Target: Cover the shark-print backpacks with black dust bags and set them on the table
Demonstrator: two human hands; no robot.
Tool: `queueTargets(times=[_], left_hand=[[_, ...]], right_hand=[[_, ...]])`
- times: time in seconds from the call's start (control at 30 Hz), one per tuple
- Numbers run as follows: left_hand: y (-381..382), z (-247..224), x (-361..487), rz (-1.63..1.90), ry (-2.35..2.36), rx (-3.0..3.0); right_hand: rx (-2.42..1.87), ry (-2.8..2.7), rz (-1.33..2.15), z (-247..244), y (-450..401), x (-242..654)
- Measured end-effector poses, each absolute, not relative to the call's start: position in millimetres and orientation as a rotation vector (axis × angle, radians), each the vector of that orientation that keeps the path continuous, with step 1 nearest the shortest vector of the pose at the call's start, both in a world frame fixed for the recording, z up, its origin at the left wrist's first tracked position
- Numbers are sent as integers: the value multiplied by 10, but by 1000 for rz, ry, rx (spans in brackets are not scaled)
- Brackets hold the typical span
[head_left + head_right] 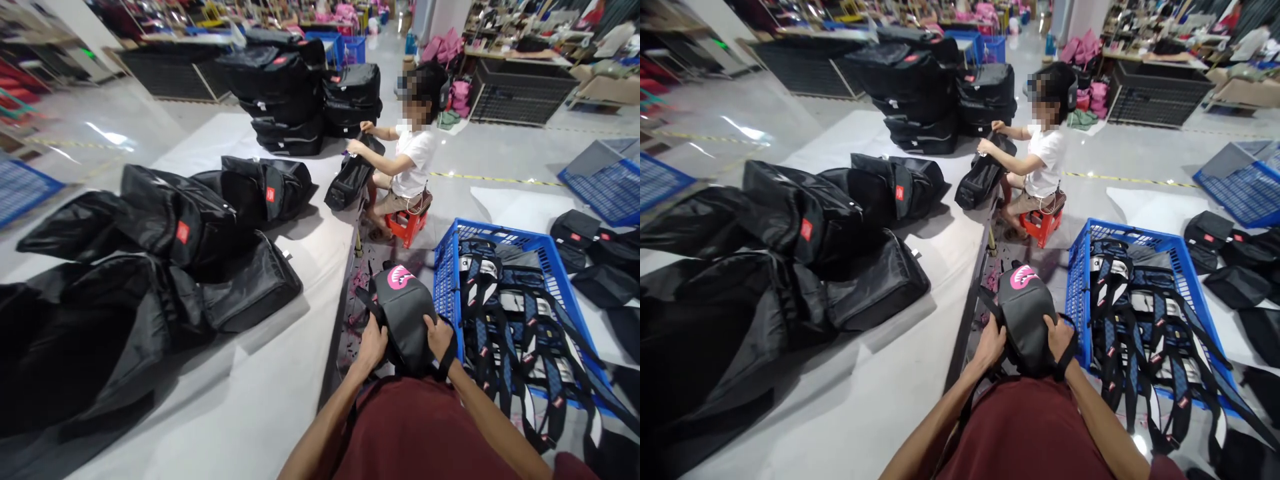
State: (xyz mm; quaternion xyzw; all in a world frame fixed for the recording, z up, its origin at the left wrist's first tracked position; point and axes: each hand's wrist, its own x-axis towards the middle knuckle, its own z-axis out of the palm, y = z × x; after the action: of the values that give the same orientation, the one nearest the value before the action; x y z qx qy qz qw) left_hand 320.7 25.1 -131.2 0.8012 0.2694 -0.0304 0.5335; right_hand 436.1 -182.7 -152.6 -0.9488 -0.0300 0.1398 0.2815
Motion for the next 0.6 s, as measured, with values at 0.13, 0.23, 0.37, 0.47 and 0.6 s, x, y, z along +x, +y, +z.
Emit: queueTargets(times=[0.13,0.23,0.37,0.47,0.6], left_hand=[[127,-1455,2953,-113,712,1776],[175,-1519,2913,-153,806,1758],[465,-1324,3047,-108,746,1779],[702,-915,3175,6,615,1739],[978,-163,3190,109,644,1549]], right_hand=[[-2531,-107,314,-1652,-1774,4313],[-2463,-90,344,-1599,-1652,4285],[-2140,-34,406,-1442,-1638,4261],[-1821,49,460,-1368,-1783,4319],[-1760,233,337,-1415,-1960,4376]])
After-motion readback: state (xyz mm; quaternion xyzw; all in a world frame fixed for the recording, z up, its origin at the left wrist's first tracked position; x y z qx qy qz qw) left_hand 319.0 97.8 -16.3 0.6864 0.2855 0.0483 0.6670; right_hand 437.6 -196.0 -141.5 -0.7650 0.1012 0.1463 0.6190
